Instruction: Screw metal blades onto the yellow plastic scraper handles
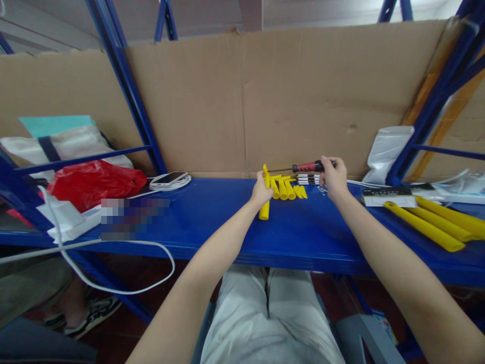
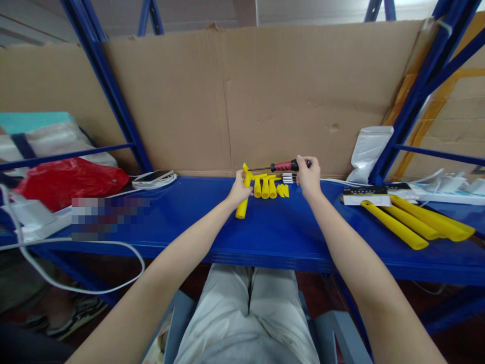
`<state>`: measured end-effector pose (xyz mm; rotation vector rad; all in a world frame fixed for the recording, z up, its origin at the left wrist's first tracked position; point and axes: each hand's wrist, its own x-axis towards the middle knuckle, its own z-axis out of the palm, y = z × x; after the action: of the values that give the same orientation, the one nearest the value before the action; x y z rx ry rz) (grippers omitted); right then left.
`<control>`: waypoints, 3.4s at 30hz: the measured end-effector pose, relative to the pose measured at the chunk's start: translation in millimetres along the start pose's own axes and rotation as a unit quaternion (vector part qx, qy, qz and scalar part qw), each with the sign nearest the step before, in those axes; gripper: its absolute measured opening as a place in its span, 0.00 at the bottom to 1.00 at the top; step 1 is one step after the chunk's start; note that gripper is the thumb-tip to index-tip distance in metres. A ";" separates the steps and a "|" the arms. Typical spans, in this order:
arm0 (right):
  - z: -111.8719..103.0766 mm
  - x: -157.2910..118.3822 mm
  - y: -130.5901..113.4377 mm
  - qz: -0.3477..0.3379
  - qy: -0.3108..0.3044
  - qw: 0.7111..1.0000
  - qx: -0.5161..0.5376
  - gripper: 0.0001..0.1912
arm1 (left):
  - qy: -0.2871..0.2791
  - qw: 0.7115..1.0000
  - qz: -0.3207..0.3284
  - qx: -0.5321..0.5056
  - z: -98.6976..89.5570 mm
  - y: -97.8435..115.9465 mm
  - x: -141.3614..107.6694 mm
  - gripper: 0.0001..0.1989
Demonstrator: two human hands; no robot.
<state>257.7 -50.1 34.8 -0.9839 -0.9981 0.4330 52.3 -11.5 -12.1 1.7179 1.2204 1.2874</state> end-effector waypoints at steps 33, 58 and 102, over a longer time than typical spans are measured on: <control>1.2 -4.0 -2.7 0.009 0.010 1.000 -0.003 0.24 | -0.011 0.999 -0.002 0.039 -3.7 4.5 -1.7 0.35; -0.8 -1.3 2.3 0.000 0.005 1.000 0.018 0.26 | -0.012 0.999 -0.013 0.048 -4.2 5.1 -1.5 0.36; 1.0 -1.3 -1.4 0.008 0.014 1.000 0.025 0.21 | -0.011 0.999 -0.006 0.041 -4.3 8.1 -3.8 0.34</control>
<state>256.0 -51.2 35.4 -0.9501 -0.9501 0.4542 50.3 -18.0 -4.8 1.7744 1.2848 1.2245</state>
